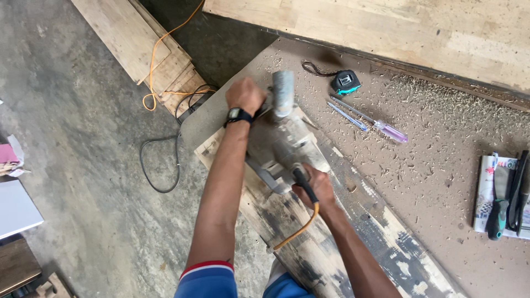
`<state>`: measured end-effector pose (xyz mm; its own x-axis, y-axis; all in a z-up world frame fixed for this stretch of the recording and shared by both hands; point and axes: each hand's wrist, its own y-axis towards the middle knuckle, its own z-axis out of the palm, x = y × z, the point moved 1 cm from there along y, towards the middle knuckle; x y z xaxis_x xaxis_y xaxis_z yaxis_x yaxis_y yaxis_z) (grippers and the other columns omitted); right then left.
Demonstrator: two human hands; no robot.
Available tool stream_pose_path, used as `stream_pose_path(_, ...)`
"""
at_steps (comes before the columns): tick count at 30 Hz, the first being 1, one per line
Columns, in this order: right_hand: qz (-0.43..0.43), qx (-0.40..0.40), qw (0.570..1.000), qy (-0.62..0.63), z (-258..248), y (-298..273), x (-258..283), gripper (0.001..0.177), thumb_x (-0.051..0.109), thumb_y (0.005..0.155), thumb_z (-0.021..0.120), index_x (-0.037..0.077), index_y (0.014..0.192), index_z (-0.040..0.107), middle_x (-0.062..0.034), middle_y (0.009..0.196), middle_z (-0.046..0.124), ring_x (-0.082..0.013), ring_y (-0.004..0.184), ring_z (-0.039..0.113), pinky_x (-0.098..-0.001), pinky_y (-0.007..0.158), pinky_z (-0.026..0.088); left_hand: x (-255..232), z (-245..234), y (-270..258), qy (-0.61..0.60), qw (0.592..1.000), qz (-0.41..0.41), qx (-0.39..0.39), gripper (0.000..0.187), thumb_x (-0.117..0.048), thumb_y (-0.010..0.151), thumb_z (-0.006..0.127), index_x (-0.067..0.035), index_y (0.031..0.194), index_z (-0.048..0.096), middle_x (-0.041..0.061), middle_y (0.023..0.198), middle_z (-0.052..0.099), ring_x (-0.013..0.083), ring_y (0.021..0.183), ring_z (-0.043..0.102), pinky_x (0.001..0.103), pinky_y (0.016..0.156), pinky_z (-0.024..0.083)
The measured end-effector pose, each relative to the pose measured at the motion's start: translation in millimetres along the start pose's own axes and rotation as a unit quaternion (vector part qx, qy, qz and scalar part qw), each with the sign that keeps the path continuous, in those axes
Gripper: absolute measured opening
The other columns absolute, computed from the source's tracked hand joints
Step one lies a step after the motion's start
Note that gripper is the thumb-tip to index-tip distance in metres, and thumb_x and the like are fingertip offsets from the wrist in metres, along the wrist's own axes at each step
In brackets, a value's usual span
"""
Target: The person sands the surface of a wooden board using a power sander, moving the tool back and forth along the length of the board.
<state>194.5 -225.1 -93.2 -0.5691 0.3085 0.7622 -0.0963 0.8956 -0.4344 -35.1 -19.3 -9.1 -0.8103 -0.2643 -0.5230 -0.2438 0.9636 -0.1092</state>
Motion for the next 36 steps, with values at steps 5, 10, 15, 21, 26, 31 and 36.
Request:
stream_pose_path(5,-0.033,0.026,0.998,-0.039,54.2,11.5,-21.3,0.041,0.02,0.064,0.078,0.021,0.104,0.071,-0.0123,0.088,0.077,-0.0402,0.093,0.075,-0.0526,0.083,0.06,71.1,5.6,6.0,0.079,0.997,-0.019,0.013,0.031,-0.027,0.078,0.064,0.0,0.085,0.079,0.023,0.086,0.077,0.0503,0.092,0.072,0.057,0.078,0.059)
stream_pose_path(10,-0.031,0.071,0.995,-0.057,70.2,-16.6,20.7,0.037,0.019,0.068,0.079,0.024,0.104,0.072,-0.0081,0.086,0.078,-0.0365,0.091,0.077,-0.0475,0.085,0.062,96.2,-25.5,-18.4,0.135,0.99,-0.045,0.012,0.03,-0.024,0.077,0.063,0.0,0.085,0.078,0.025,0.082,0.075,0.0484,0.09,0.074,0.058,0.078,0.06)
stream_pose_path(15,0.02,0.164,0.983,-0.074,70.8,-48.8,68.5,0.042,0.027,0.091,0.046,0.032,0.128,0.065,-0.022,0.108,0.073,-0.0471,0.11,0.069,-0.0598,0.098,0.055,140.8,-33.0,-34.8,0.13,0.988,-0.082,-0.006,0.032,-0.024,0.079,0.057,-0.002,0.086,0.079,0.025,0.081,0.074,0.0494,0.089,0.072,0.057,0.074,0.06)
stream_pose_path(21,-0.009,0.171,0.981,-0.094,77.3,-68.0,56.2,0.039,0.028,0.09,0.046,0.034,0.125,0.064,-0.021,0.104,0.074,-0.0488,0.106,0.069,-0.0597,0.095,0.056,165.4,-40.6,-71.8,0.12,0.986,-0.118,-0.016,0.033,-0.025,0.081,0.059,-0.001,0.093,0.079,0.025,0.09,0.076,0.0522,0.094,0.07,0.059,0.081,0.06)
stream_pose_path(26,-0.017,0.177,0.979,-0.101,86.1,-92.6,20.2,0.055,0.034,0.073,0.067,0.032,0.128,0.063,-0.0208,0.104,0.074,-0.0484,0.108,0.069,-0.0626,0.096,0.055,155.6,-34.4,-112.9,0.157,0.979,-0.126,-0.017,0.032,-0.023,0.086,0.055,-0.002,0.09,0.078,0.026,0.088,0.075,0.0476,0.092,0.073,0.057,0.077,0.061)
stream_pose_path(31,-0.02,0.151,0.984,-0.094,82.4,-131.8,-37.6,0.064,0.039,0.066,0.076,0.037,0.129,0.064,-0.0114,0.105,0.077,-0.041,0.109,0.071,-0.0595,0.095,0.057,114.8,-27.4,-171.3,0.109,0.985,-0.131,-0.017,0.038,-0.023,0.09,0.05,0.004,0.086,0.075,0.026,0.085,0.074,0.0463,0.093,0.073,0.057,0.08,0.06)
stream_pose_path(36,-0.127,0.073,0.984,-0.105,56.8,-178.5,-100.8,0.02,0.034,0.083,0.055,0.026,0.098,0.066,-0.0039,0.091,0.076,-0.0281,0.085,0.074,-0.0449,0.069,0.053,92.3,9.4,-223.4,0.117,0.981,-0.15,0.042,0.034,-0.029,0.081,0.058,-0.001,0.081,0.076,0.022,0.082,0.074,0.0438,0.078,0.071,0.053,0.063,0.053)
